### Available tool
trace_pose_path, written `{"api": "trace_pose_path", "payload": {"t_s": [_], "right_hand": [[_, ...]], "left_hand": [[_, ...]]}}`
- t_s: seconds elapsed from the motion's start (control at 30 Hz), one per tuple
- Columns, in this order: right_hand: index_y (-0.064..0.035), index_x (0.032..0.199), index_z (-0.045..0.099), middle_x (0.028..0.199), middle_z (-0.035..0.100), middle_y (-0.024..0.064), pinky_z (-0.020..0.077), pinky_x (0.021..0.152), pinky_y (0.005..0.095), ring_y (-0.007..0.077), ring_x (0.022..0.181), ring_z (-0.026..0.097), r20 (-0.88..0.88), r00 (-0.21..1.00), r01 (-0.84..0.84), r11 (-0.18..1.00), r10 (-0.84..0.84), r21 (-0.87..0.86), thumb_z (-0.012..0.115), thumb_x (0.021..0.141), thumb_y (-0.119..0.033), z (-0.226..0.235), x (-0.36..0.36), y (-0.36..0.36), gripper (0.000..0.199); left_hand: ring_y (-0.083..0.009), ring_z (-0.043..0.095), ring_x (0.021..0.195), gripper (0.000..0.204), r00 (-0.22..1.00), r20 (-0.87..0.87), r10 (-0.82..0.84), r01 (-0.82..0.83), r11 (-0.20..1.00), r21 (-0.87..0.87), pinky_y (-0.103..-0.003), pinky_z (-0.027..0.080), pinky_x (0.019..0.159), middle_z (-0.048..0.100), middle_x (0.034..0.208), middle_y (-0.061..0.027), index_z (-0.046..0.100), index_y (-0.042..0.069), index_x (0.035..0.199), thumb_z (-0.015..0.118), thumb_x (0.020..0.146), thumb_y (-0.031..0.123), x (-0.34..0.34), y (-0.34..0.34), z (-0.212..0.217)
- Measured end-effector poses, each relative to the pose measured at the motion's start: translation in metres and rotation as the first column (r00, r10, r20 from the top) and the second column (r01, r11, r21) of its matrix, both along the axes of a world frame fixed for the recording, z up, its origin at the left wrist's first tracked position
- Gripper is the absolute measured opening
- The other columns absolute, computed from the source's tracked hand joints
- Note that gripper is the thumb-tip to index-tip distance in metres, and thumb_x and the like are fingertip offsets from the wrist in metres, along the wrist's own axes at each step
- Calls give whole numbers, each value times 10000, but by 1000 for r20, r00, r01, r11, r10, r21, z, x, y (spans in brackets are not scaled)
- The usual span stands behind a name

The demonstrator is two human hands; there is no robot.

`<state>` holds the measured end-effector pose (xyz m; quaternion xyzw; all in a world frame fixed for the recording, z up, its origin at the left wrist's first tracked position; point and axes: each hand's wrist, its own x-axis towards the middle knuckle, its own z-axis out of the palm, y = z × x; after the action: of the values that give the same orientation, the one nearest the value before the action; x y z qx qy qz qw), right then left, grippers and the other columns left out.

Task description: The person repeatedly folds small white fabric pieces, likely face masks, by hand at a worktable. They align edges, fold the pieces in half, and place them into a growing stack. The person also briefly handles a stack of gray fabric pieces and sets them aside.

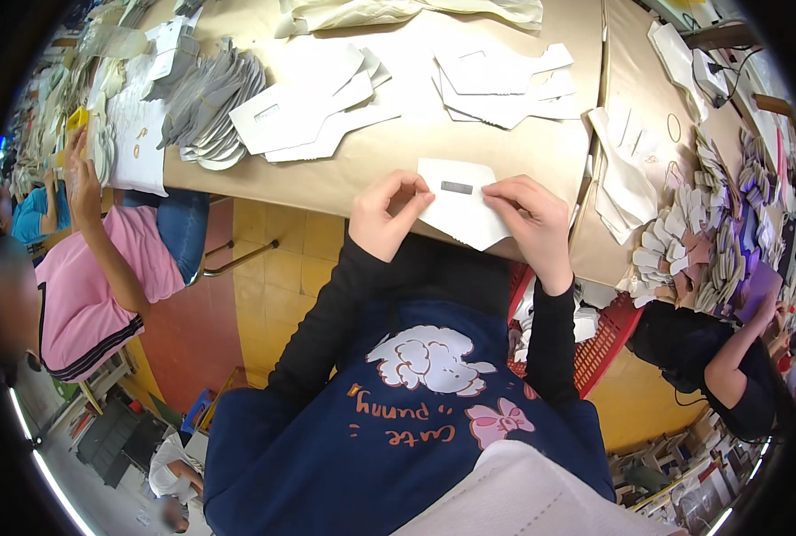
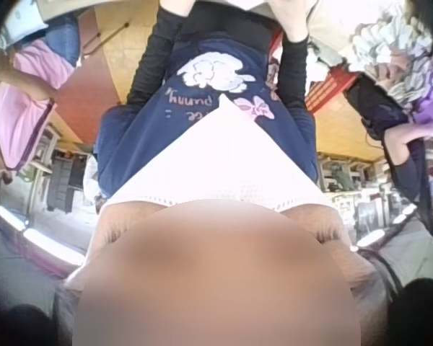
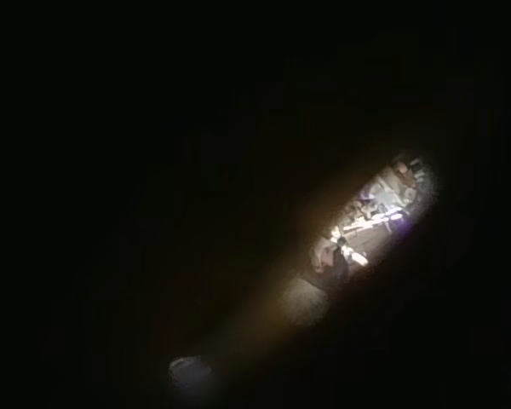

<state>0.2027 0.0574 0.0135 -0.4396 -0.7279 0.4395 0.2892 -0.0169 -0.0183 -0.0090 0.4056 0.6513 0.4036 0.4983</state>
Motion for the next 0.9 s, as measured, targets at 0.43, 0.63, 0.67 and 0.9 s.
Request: {"api": "trace_pose_path", "payload": {"t_s": [0.43, 0.63, 0.67, 0.9], "right_hand": [[-3, 955, 740, 878, 677, 81, 510, 655, 287, 197, 742, 663, 122, 990, -73, 996, 65, 60, 721, 849, -17, -22, -3, 14, 109], [-2, 953, 738, 856, 667, 77, 501, 640, 282, 188, 723, 651, 115, 990, -81, 996, 77, 27, 722, 850, -17, -20, -4, 18, 105], [-2, 953, 738, 852, 666, 76, 500, 636, 281, 186, 720, 650, 111, 991, -79, 997, 76, 22, 723, 851, -17, -20, -4, 18, 105], [-19, 956, 731, 863, 670, 95, 524, 666, 332, 247, 743, 672, 140, 986, -91, 996, 93, -20, 721, 859, -40, -17, -3, 21, 100]], "left_hand": [[-123, 582, 930, 124, 858, -511, 46, 25, 991, 131, -383, 280, 952, 699, 782, 65, 753, 164, 898, 782, 824, 259, 4, 13, -10], [-118, 562, 938, 119, 844, -535, 42, 9, 996, 92, -406, 253, 959, 685, 772, 88, 749, 179, 887, 779, 822, 274, 9, 13, -8], [-116, 560, 939, 118, 843, -537, 41, 9, 996, 91, -406, 251, 959, 684, 770, 92, 749, 182, 887, 779, 821, 275, 9, 13, -8], [-110, 546, 944, 110, 834, -550, 36, 12, 996, 84, -408, 249, 960, 679, 761, 108, 750, 191, 881, 781, 818, 275, 9, 14, -8]]}}
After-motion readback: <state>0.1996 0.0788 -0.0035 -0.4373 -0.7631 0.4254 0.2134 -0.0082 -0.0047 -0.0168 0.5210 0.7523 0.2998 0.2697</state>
